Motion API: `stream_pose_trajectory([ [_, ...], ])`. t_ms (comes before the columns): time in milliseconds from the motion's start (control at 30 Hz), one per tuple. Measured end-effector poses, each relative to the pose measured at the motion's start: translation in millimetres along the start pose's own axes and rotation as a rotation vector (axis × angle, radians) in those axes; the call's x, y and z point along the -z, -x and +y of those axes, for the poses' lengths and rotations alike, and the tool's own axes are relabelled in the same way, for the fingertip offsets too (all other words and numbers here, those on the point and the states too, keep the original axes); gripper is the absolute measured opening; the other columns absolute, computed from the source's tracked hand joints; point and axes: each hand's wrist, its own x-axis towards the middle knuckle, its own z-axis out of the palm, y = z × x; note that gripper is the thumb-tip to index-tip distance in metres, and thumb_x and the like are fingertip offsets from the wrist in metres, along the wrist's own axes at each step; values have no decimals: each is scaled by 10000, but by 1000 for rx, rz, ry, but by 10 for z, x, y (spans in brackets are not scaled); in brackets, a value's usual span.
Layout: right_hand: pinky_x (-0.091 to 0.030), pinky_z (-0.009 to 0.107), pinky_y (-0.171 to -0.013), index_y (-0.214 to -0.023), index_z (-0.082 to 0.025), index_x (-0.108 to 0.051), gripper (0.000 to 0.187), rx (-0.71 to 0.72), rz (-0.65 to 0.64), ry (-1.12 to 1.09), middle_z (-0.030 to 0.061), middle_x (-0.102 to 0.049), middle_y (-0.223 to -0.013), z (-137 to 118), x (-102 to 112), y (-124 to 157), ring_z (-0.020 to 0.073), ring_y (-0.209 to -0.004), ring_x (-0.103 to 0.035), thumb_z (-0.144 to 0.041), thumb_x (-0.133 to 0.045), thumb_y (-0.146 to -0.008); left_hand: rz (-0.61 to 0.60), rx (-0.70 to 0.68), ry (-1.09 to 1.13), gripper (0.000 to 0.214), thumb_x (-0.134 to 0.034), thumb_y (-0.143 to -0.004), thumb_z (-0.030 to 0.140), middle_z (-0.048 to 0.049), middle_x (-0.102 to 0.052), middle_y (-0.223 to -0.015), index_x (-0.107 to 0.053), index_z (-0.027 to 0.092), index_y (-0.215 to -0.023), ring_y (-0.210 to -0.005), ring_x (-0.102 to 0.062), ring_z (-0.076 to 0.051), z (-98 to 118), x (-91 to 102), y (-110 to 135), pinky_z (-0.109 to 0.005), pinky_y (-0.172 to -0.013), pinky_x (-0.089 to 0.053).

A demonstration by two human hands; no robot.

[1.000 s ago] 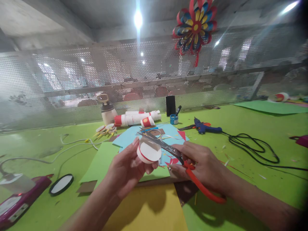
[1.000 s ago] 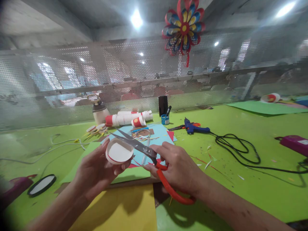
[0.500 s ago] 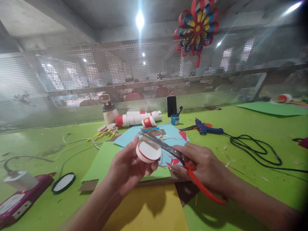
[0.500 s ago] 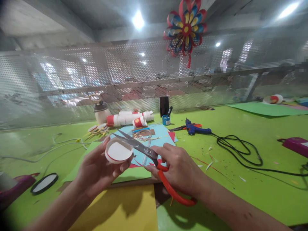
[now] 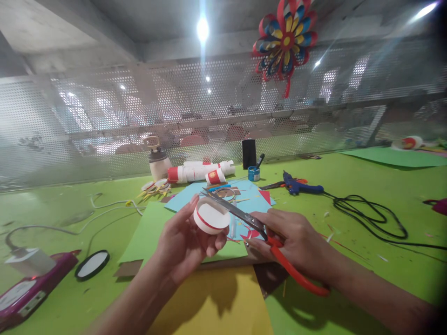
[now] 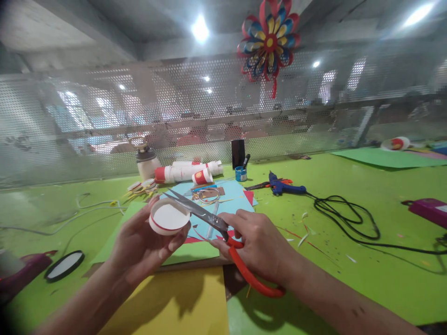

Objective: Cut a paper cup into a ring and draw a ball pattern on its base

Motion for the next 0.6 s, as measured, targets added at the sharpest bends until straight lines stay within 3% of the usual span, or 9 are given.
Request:
stream_pose_trajectory([
  [367,-450,284,-605,-940,-151,-683,251,-37,11,-11,27,-624,-694,0,-19,-1,150,-614,-535,-379,-598,-879,-3,-5,4,310,-564,-870,415,-80,-641,-640,-669,123,-875,-568,-633,-161,-3,-16,-5,-190,-437,-486],
  [500,-454,255,-580,-844,-169,-688,225,-135,116,-19,19,-660,-687,88,-51,-30,135,-581,-553,-373,-598,-872,7,-10,10,313,-600,-846,409,-96,-653,-645,-683,107,-844,-578,-641,-173,-16,-24,-21,-200,-457,-485],
  [600,-467,247,-585,-868,-172,-720,281,-294,152,48,45,-720,-750,242,-82,-64,162,-630,-626,-426,-602,-853,-3,-37,20,281,-653,-811,377,-101,-690,-727,-707,116,-898,-613,-653,-179,-42,-7,-36,-221,-515,-509],
])
